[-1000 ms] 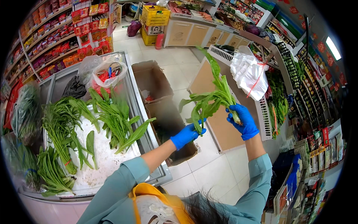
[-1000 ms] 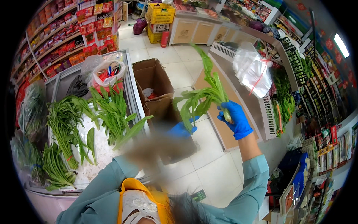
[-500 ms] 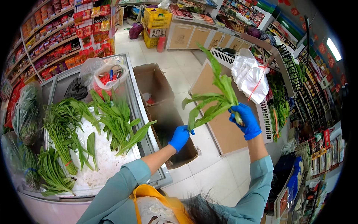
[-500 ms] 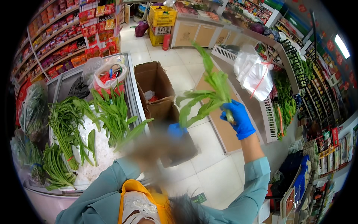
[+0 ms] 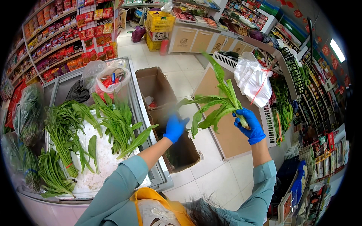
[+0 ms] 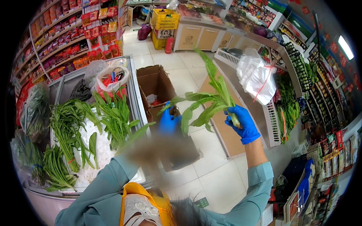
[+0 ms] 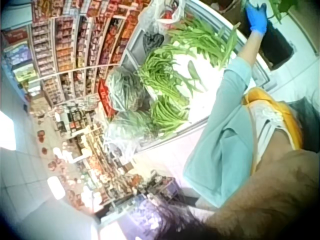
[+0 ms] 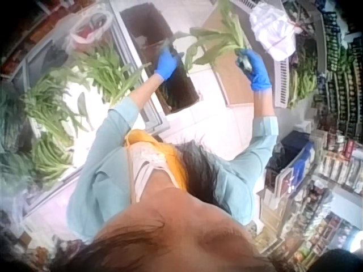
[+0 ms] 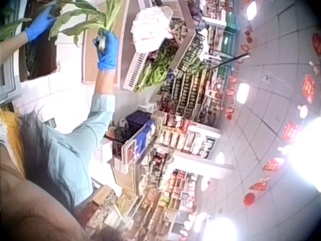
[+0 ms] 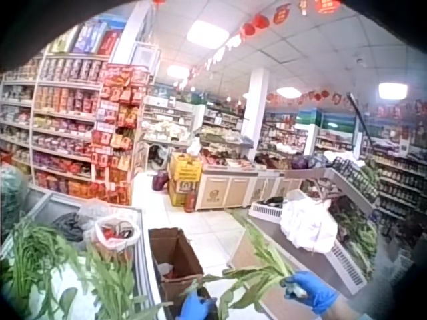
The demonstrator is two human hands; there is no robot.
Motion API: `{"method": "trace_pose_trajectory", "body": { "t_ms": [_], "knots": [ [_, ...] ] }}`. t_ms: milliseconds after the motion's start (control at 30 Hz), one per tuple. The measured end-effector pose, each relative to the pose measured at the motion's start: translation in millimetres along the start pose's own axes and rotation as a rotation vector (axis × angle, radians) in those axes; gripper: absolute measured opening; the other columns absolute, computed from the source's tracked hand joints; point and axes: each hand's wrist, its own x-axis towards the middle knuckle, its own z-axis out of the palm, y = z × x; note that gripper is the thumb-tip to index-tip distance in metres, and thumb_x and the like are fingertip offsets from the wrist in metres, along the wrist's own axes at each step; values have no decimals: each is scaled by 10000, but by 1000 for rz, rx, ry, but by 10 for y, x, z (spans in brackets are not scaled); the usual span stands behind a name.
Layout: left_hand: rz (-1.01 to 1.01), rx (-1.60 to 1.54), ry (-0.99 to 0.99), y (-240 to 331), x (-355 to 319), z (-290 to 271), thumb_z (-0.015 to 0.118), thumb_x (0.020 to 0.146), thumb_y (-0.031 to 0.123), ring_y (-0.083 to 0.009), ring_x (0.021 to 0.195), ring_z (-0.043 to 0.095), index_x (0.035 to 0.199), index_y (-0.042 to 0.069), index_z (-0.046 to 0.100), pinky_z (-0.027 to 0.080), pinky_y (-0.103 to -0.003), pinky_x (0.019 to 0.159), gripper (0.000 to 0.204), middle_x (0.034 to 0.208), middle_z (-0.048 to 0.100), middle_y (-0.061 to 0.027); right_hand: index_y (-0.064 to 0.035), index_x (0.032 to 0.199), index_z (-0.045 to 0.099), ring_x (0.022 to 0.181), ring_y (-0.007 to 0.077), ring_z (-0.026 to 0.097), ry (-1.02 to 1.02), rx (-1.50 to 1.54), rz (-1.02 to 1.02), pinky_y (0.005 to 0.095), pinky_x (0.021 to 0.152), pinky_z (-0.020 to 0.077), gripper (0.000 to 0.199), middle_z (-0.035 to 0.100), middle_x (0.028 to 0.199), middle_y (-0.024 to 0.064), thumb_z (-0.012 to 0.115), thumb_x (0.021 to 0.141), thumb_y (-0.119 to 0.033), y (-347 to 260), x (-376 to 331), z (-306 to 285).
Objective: The person walks to a refrigerated display and sorts leafy green vegetables by hand. They pick up bunches, remove damaged leaves, and place the cleaned greens into a cardboard box while discarding trimmings.
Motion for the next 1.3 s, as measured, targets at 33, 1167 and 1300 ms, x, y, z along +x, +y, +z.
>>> {"method": "trace_pose_trajectory", "body": {
  "t_ms": [33, 1167, 1300],
  "knots": [
    [-11, -133, 59, -99, 95, 11, 585, 825, 164, -143, 780, 574, 1086, 5, 532, 461, -241, 685, 310, 918, 602, -83, -57, 878, 541, 571, 87, 526, -11, 11, 0, 244, 548, 466, 114, 562, 755, 35, 561, 808, -145, -26, 18, 51],
    [39, -102, -480, -124, -84, 278, 413, 854, 130, -246, 679, 540, 1017, 20, 564, 434, -345, 641, 248, 762, 579, -177, -34, 883, 549, 605, 119, 520, -24, 179, -81, 270, 598, 479, 129, 567, 769, 55, 569, 785, -116, -144, 319, 65],
    [-14, 10, -339, -549, -63, 368, 413, 876, 198, -299, 786, 592, 1024, 20, 557, 453, -377, 665, 272, 844, 598, -229, -38, 873, 546, 592, 110, 526, -44, 149, -45, 258, 577, 475, 120, 573, 754, 51, 572, 795, -125, -170, 303, 222]
  ]
}}
